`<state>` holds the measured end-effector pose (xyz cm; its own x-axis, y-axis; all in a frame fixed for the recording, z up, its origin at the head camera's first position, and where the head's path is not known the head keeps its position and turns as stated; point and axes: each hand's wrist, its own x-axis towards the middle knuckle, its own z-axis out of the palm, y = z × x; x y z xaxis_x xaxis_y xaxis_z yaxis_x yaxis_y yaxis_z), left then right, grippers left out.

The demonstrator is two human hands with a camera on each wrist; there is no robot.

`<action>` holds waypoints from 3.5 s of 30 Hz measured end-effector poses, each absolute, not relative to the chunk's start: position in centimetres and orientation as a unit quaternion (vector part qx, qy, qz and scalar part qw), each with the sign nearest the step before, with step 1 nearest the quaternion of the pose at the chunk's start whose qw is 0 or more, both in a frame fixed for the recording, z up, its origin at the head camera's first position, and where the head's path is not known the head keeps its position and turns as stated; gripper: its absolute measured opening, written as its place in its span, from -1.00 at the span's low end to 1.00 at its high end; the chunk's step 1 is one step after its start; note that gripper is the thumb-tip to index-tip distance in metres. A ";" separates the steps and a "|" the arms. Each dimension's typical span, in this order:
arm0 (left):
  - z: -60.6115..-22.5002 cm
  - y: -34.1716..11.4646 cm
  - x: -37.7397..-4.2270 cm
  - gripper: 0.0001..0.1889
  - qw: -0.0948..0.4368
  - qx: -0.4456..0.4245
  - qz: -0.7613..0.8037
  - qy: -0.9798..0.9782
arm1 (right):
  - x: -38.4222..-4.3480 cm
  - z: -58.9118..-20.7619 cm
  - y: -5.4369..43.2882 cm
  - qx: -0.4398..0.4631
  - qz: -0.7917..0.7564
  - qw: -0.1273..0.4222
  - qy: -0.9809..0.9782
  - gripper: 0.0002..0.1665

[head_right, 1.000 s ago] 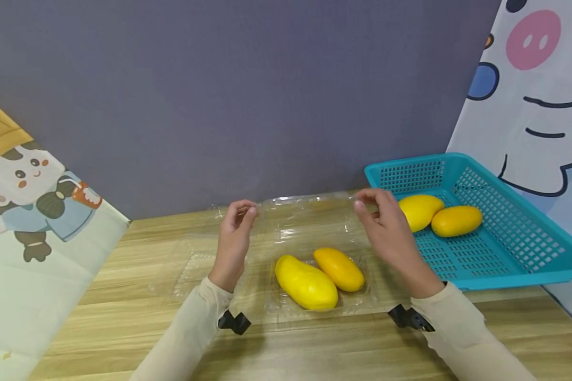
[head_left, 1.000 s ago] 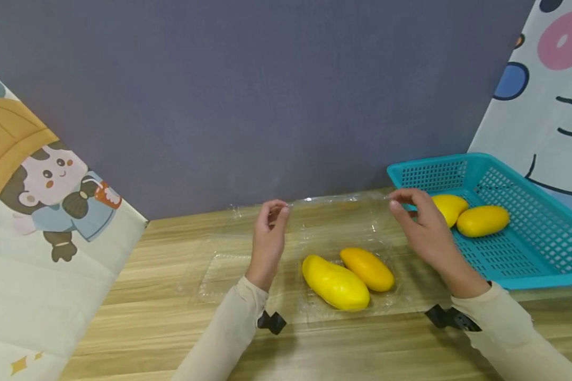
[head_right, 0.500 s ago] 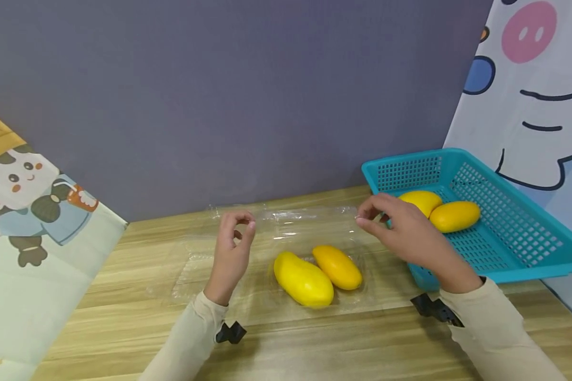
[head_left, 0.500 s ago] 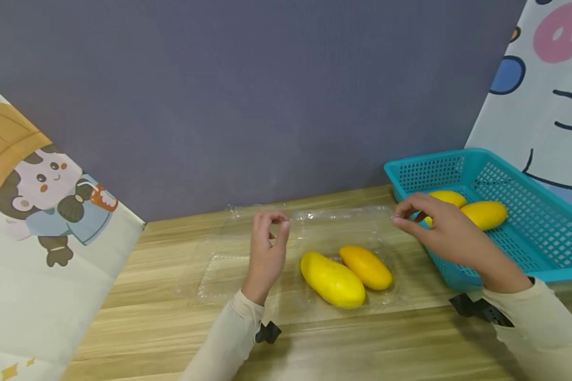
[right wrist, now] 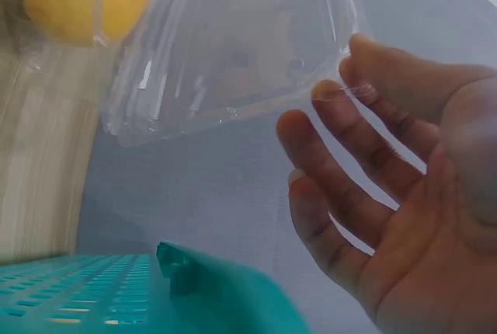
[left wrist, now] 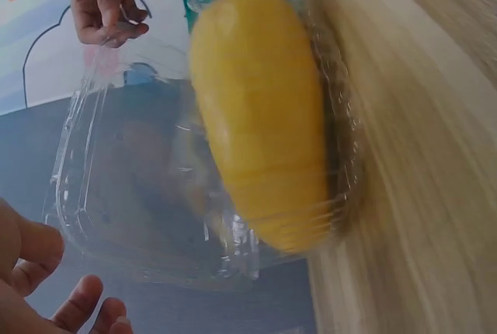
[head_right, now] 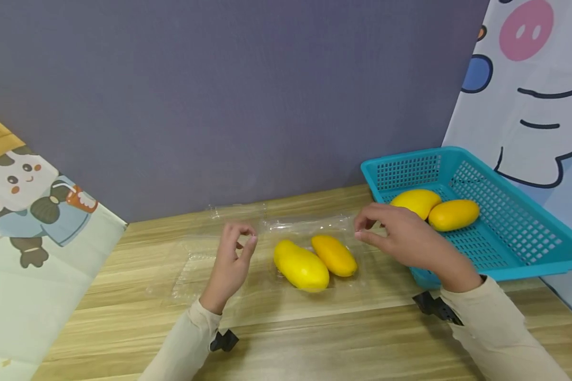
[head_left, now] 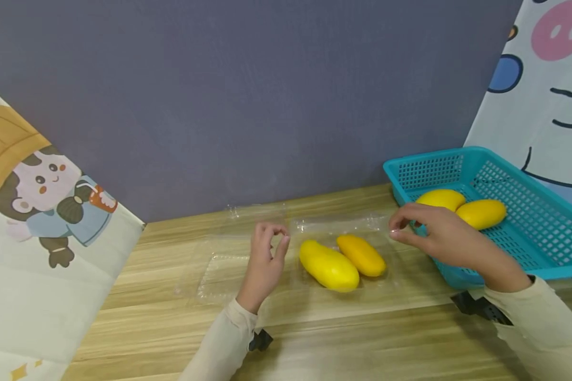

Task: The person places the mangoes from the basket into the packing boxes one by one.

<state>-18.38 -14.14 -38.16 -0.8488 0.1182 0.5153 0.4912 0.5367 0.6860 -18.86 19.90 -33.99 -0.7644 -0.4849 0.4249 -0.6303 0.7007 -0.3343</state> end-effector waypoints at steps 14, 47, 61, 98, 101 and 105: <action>-39.2 -14.5 -17.0 -0.91 0.160 -0.162 -0.411 -0.883 | -19.2 -34.4 19.6 0.293 0.186 0.100 -0.932 -0.86; -39.9 -12.6 -13.0 -0.77 0.050 -0.019 -0.581 -0.812 | -19.3 -35.7 19.6 0.371 0.128 0.022 -0.919 -0.71; -41.7 -12.9 -13.1 -0.73 -0.182 -0.028 -0.619 -0.764 | -19.3 -36.1 19.1 0.351 0.117 -0.018 -0.929 -0.63; -43.0 -12.8 -14.8 -0.79 -0.151 0.054 -0.728 -0.667 | -16.5 -38.0 17.1 0.188 0.189 0.064 -0.962 -0.82; -43.0 -12.7 -14.8 -0.82 -0.150 0.060 -0.732 -0.662 | -16.6 -38.3 16.9 0.182 0.198 0.075 -0.960 -0.82; -43.0 -12.8 -14.8 -0.83 -0.141 0.064 -0.735 -0.660 | -16.7 -38.6 16.6 0.180 0.219 0.078 -0.956 -0.81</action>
